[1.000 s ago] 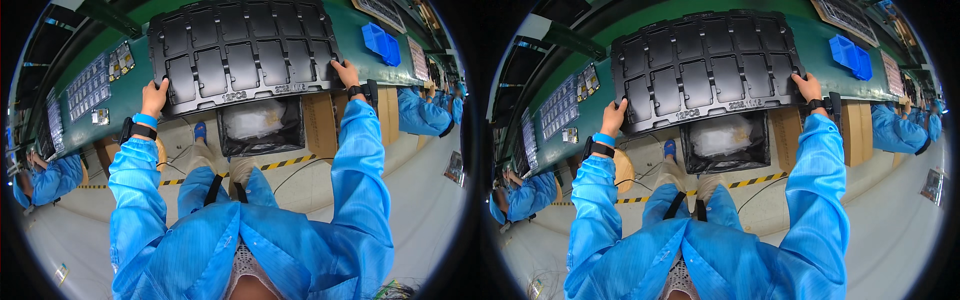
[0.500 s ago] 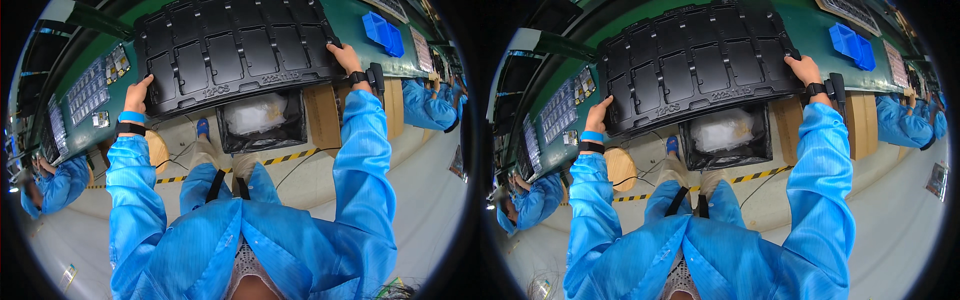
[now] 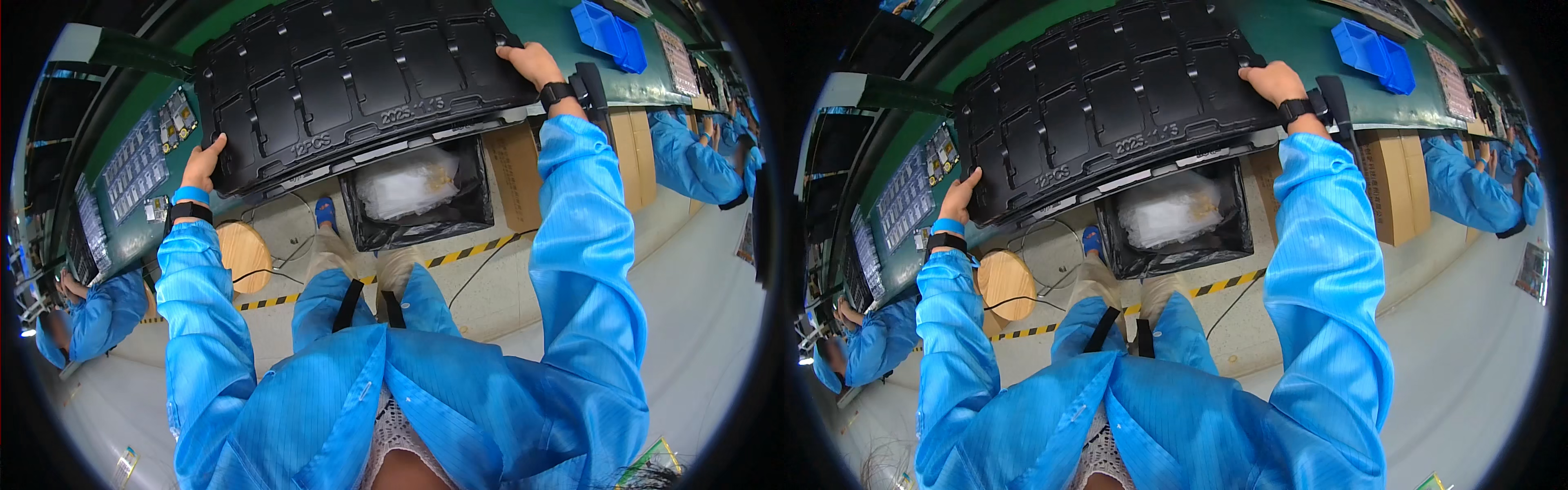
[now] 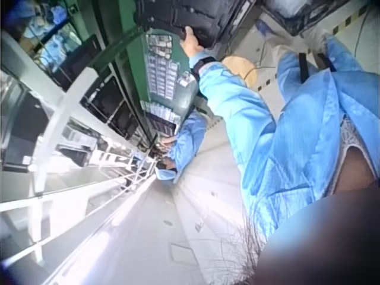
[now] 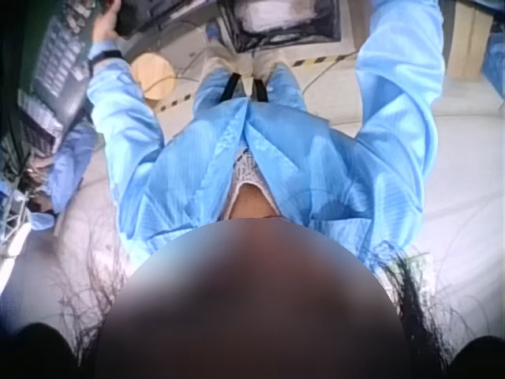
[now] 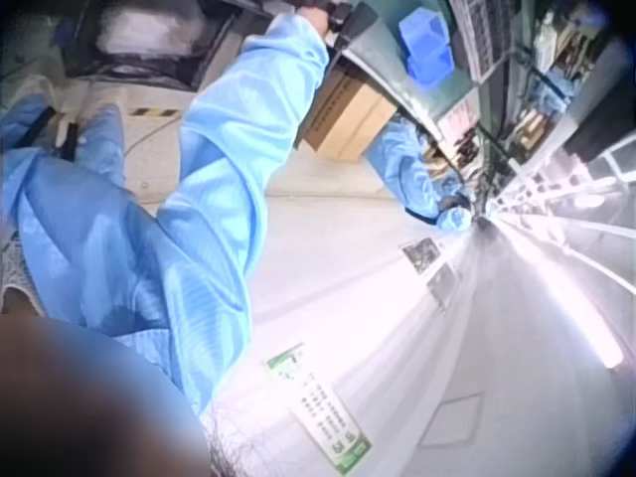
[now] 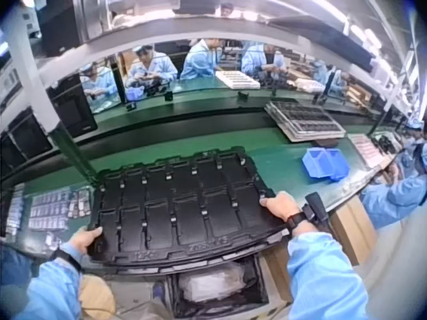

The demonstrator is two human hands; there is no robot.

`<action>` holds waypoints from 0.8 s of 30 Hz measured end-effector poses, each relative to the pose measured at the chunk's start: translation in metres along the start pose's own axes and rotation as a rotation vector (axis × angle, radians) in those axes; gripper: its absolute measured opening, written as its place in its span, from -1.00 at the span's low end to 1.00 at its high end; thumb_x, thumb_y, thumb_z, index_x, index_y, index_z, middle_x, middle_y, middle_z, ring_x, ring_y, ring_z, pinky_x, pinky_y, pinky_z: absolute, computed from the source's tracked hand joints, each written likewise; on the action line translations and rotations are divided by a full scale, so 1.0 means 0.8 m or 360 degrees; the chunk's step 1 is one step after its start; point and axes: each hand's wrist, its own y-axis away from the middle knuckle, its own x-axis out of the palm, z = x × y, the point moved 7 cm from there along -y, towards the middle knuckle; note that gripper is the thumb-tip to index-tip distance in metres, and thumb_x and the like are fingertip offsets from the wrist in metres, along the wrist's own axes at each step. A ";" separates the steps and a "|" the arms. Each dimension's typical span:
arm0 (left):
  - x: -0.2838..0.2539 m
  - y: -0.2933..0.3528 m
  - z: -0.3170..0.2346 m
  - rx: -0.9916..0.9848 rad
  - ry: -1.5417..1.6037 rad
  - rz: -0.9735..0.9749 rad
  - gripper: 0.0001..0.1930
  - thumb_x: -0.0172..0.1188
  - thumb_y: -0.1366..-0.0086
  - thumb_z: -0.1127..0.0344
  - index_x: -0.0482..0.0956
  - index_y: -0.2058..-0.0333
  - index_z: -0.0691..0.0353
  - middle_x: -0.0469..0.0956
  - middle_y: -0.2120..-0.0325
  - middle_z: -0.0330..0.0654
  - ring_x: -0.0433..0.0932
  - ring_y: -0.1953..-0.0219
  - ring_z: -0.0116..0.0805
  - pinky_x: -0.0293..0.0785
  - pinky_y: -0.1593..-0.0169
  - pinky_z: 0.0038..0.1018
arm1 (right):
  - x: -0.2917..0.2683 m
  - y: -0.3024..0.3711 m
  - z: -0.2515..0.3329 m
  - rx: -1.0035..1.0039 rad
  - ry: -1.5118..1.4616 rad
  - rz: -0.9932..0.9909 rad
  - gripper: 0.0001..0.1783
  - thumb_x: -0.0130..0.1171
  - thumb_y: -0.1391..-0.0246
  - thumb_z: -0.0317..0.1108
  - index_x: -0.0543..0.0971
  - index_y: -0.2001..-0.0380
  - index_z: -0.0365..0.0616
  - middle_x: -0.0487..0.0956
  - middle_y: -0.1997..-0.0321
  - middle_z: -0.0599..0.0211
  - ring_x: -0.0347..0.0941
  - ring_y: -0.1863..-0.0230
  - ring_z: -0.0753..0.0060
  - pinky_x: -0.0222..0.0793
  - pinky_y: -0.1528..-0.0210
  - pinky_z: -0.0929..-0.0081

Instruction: Assembling and inspecting electronic circuit boards and placing them into specialized plastic trays.

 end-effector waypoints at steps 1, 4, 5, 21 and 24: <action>0.002 0.012 -0.004 0.0027 -0.0011 -0.0065 -0.14 0.22 -0.06 0.05 -0.01 -0.10 0.59 0.22 -0.05 0.17 0.27 -0.07 -0.12 0.23 -0.08 -0.39 | 0.000 0.006 -0.004 0.0010 0.0042 -0.0028 -0.34 0.13 0.24 0.08 0.52 0.25 -0.34 0.49 0.15 -0.09 0.40 0.07 -0.01 0.27 0.02 0.33; -0.010 -0.013 0.014 0.0078 0.0037 0.0034 -0.19 0.23 -0.06 0.07 0.07 -0.06 0.60 0.26 -0.02 0.15 0.32 -0.04 -0.12 0.26 -0.06 -0.40 | 0.000 0.000 -0.012 -0.0050 -0.0054 -0.0098 -0.33 0.13 0.26 0.10 0.52 0.28 -0.37 0.48 0.15 -0.11 0.40 0.07 0.00 0.26 0.01 0.34; -0.003 -0.006 0.006 0.0021 0.0125 0.0141 -0.28 0.26 -0.04 0.08 0.23 0.03 0.61 0.36 0.06 0.12 0.39 0.04 -0.14 0.30 -0.02 -0.41 | -0.002 -0.009 -0.020 -0.0054 -0.0075 -0.0108 -0.31 0.14 0.27 0.10 0.52 0.30 -0.41 0.50 0.21 -0.13 0.41 0.09 -0.02 0.27 0.03 0.35; -0.014 0.005 -0.057 0.0212 0.0726 0.0225 -0.55 0.31 0.01 0.31 0.39 0.22 0.53 0.52 0.34 -0.02 0.54 0.37 -0.28 0.48 0.24 -0.46 | -0.046 -0.005 -0.003 -0.0115 -0.0815 -0.0016 -0.39 0.28 0.24 -0.08 0.49 0.33 -0.52 0.54 0.41 0.12 0.49 0.43 0.35 0.37 0.35 0.53; -0.012 0.022 -0.081 0.0330 0.0614 0.0165 -0.51 0.33 0.03 0.28 0.38 0.21 0.53 0.51 0.34 -0.03 0.53 0.35 -0.29 0.46 0.22 -0.48 | -0.065 0.015 -0.007 -0.0134 -0.0814 -0.0025 -0.42 0.28 0.21 -0.11 0.47 0.29 -0.49 0.54 0.35 0.17 0.46 0.38 0.43 0.36 0.33 0.57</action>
